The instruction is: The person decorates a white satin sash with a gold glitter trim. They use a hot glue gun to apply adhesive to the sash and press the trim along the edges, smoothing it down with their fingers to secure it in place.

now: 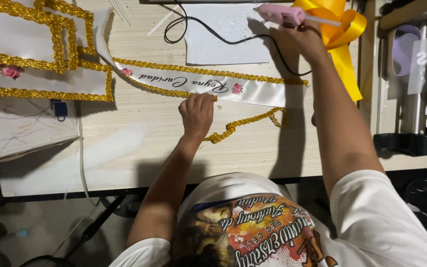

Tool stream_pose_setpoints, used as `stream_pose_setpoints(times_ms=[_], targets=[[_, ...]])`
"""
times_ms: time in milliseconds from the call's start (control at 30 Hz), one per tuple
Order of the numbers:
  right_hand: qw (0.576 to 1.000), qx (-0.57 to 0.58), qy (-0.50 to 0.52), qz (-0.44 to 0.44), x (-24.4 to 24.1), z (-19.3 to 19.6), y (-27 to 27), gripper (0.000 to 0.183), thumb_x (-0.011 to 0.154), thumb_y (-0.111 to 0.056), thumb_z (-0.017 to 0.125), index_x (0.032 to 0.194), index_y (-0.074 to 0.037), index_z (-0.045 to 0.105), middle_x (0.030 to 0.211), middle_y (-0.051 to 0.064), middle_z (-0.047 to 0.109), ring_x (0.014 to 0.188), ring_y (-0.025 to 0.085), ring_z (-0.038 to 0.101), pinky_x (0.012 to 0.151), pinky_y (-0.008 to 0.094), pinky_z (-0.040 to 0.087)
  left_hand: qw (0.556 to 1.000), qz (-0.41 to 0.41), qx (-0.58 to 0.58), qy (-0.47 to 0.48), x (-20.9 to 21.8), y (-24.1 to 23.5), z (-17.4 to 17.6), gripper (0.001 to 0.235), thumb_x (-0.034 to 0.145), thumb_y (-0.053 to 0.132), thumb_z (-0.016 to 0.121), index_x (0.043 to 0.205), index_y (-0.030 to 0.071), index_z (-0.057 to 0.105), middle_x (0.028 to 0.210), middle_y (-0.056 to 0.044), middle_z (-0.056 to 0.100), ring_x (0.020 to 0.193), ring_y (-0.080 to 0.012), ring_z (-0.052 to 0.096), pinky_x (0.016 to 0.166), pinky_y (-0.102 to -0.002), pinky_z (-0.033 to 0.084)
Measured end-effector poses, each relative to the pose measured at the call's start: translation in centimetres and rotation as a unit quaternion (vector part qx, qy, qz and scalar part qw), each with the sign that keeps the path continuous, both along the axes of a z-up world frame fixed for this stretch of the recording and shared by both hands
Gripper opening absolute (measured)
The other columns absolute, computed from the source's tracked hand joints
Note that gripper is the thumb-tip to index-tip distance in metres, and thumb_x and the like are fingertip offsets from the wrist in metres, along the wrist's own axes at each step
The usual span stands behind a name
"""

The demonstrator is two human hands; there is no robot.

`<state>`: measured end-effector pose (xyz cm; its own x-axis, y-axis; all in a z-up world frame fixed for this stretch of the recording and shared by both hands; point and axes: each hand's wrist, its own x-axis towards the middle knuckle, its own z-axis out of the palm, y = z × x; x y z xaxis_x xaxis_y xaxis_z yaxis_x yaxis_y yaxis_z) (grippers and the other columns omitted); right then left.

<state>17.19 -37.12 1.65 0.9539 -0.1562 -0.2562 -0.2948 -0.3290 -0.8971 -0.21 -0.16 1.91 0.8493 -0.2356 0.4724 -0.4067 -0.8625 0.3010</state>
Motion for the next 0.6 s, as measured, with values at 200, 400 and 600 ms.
stream_pose_setpoints(times_ms=[200,400,600], targets=[[0.994,-0.012,-0.08,0.08,-1.1,-0.6,0.5,0.034,0.098,-0.02,0.083,0.124,-0.001,0.073,0.113,0.003,0.075,0.103,0.014,0.068,0.093,0.029,0.054,0.99,-0.03,-0.086,0.104,0.3,0.6,-0.4,0.022,0.097,0.017,0.071,0.118,0.013,0.064,0.119,-0.001,0.065,0.116,-0.0239,0.059,0.098,-0.043,0.041],[0.925,-0.282,-0.244,-0.071,-9.6,-0.4,-2.0,0.012,0.11,-0.003,0.074,0.12,-0.004,0.067,0.109,0.01,0.068,0.096,0.021,0.069,0.082,0.033,0.056,0.938,-0.005,-0.215,0.272,1.6,1.8,1.0,0.019,0.102,0.017,0.066,0.119,0.008,0.065,0.119,-0.007,0.067,0.111,-0.0244,0.066,0.094,-0.039,0.054],[0.97,-0.108,-0.182,0.117,-19.0,-0.3,10.3,0.019,0.101,0.005,0.062,0.117,-0.004,0.062,0.112,0.01,0.06,0.101,0.021,0.066,0.085,0.034,0.059,0.908,0.041,-0.284,0.307,1.6,2.9,2.2,0.021,0.101,0.021,0.068,0.117,0.008,0.068,0.119,-0.008,0.067,0.104,-0.0202,0.07,0.088,-0.033,0.059]])
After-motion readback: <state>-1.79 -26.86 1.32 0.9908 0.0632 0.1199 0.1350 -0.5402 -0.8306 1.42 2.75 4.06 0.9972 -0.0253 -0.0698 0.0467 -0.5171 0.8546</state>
